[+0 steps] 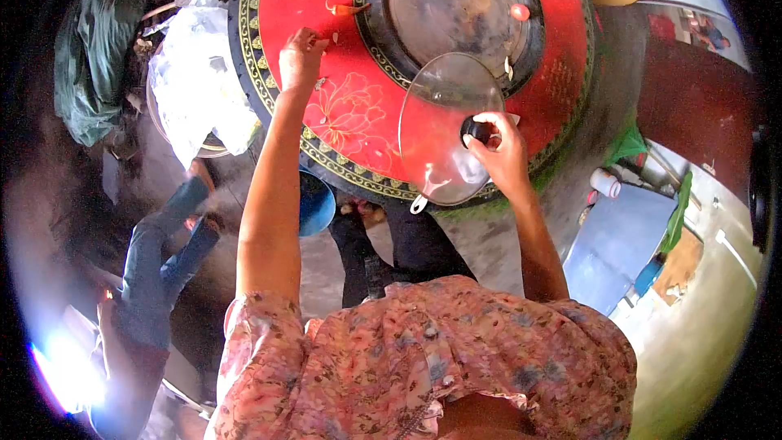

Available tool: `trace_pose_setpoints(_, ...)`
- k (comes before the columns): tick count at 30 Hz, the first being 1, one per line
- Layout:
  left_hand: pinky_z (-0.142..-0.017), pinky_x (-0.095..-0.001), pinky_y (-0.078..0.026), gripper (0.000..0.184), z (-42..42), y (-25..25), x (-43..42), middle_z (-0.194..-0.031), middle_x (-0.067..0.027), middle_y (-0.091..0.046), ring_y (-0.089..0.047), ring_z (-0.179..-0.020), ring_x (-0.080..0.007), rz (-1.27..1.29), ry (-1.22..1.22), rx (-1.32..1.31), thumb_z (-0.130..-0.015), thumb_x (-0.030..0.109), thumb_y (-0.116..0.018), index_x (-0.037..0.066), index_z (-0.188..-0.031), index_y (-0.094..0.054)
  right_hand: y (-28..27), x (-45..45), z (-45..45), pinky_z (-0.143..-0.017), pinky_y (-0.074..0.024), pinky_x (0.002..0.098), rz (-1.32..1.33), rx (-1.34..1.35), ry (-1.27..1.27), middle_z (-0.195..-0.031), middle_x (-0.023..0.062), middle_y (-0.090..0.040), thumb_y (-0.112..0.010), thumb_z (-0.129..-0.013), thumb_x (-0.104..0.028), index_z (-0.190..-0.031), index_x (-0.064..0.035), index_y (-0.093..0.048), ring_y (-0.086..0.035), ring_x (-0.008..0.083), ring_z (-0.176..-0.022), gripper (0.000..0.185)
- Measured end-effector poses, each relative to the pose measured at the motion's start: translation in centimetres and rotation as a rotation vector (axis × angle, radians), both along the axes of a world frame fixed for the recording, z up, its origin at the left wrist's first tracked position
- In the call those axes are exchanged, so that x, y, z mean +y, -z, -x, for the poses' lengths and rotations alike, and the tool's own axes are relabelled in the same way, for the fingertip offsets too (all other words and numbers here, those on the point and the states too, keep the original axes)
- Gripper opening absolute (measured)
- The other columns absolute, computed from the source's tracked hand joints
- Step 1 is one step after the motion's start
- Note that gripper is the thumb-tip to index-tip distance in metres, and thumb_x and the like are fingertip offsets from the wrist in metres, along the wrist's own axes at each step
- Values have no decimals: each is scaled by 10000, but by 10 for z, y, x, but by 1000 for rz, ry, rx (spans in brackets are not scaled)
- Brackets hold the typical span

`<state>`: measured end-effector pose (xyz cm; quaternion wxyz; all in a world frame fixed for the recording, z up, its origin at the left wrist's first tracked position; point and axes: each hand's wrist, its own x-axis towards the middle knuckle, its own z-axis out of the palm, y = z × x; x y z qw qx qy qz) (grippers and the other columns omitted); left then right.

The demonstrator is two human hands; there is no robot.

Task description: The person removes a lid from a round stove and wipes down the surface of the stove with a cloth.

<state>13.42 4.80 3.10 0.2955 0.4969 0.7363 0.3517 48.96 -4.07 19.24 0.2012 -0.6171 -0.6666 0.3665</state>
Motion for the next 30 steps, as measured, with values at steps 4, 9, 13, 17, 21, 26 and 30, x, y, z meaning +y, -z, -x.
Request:
trace_pose_setpoints(4, -721, -457, -509, 229, -26, -5, 2, -882, -158, -631, -633, -821, -354, -110, 26, 199, -776, 228, -746, 65, -914, -662, -13, -20, -2, -740, -514, 318, 3, 21, 15, -948, 82, -652, -770, -758, -91, -1052, -65, -618, -647, 206, -884, 333)
trace_pose_setpoints(9, -759, -485, -514, 159, -31, 5, 15, -920, -203, -623, -612, -865, -411, -30, 160, 292, -834, 158, -653, 42, -942, -646, -9, -37, -13, -738, -520, 299, -60, 1, -35, -1029, 85, -604, -764, -770, -67, -1079, -52, -615, -632, 182, -898, 344)
trace_pose_setpoints(13, -709, -281, -511, 228, -8, -2, 23, -981, -108, -677, -623, -876, -133, 293, 50, -422, -878, 187, -685, 11, -1022, -677, -12, -43, -14, -732, -520, 301, -42, 55, 13, -1028, 78, -600, -767, -758, -54, -1072, -50, -620, -631, 181, -899, 347)
trace_pose_setpoints(17, -652, -245, -441, 208, 27, 16, 26, -848, -37, -609, -564, -773, -123, 112, -33, -1598, -904, 209, -706, 22, -971, -645, -17, -47, -17, -732, -518, 307, 26, 25, 56, -1030, 63, -600, -766, -756, -48, -1065, -52, -622, -627, 169, -907, 340)
trace_pose_setpoints(21, -600, -285, -443, 232, 1, -23, 53, -791, -20, -586, -552, -702, -133, 207, -130, -916, -900, 264, -708, 39, -918, -653, -16, -45, -17, -720, -529, 322, 77, 60, 121, -1006, 98, -616, -772, -727, -96, -1054, -65, -629, -632, 225, -904, 358)
trace_pose_setpoints(26, -620, -328, -473, 333, -14, -8, 68, -707, -42, -573, -593, -690, -151, -33, 277, 396, -864, 350, -722, 94, -1076, -698, -19, -35, -13, -709, -525, 323, 86, 26, 88, -1002, 95, -613, -759, -738, -93, -1051, -66, -626, -628, 223, -893, 341)
trace_pose_setpoints(30, -599, -313, -461, 362, -1, -13, 49, -682, -37, -562, -572, -669, -127, 115, 34, 56, -867, 356, -719, 107, -1129, -698, -12, -25, -5, -727, -521, 329, 49, 31, 33, -1004, 96, -616, -760, -736, -76, -1048, -64, -621, -627, 230, -895, 342)
